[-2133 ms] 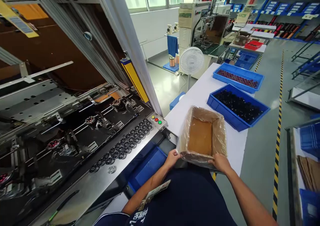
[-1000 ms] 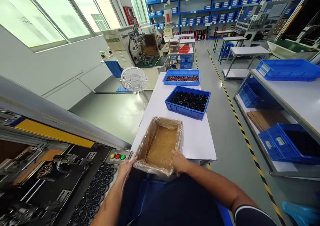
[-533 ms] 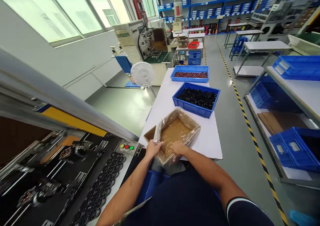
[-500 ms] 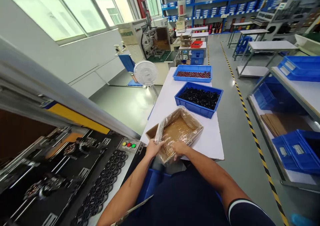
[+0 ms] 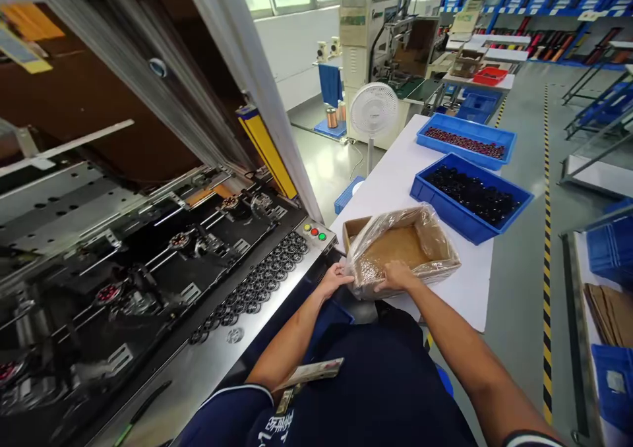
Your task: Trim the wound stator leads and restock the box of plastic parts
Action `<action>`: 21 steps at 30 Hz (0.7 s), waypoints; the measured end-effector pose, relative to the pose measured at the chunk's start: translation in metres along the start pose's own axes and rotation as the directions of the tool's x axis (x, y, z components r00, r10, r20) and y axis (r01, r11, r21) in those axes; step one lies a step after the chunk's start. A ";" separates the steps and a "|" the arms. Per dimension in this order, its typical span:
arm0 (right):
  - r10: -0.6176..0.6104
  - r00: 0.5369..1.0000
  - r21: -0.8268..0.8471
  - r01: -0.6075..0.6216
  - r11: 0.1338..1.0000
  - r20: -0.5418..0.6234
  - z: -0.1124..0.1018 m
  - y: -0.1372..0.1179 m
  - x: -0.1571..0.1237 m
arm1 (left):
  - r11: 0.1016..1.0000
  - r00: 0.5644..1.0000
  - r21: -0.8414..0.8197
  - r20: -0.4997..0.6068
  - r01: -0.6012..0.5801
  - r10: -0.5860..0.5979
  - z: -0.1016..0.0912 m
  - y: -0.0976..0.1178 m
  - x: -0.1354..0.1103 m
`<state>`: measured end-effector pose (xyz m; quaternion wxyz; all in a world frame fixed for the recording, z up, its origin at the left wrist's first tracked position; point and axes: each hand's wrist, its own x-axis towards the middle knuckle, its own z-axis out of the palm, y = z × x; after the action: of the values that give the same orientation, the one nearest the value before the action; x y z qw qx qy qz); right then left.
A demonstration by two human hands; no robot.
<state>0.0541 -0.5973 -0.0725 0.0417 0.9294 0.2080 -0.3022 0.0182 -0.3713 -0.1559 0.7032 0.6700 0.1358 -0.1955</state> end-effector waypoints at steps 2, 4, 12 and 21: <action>0.044 0.999 -0.025 -0.044 0.999 0.019 0.001 -0.002 0.002 | 1.000 0.999 0.007 0.052 -0.003 0.003 0.000 -0.014 0.000; 0.086 0.996 -0.039 -0.085 0.996 0.028 0.003 -0.003 0.005 | 1.000 0.995 0.022 0.104 -0.002 -0.001 0.002 -0.031 -0.003; 0.150 0.987 -0.069 -0.146 0.987 0.056 0.001 -0.004 0.011 | 0.993 0.996 0.113 -0.083 0.034 -0.024 0.050 -0.070 -0.031; 0.144 0.990 -0.046 -0.144 0.989 0.008 -0.001 -0.001 -0.018 | 0.992 0.988 0.109 -0.150 0.065 -0.048 0.069 -0.044 -0.058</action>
<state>0.0407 -0.6024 -0.0611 0.0857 0.9390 0.1469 -0.2991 -0.0581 -0.4357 -0.1638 0.6461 0.7174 0.1948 -0.1729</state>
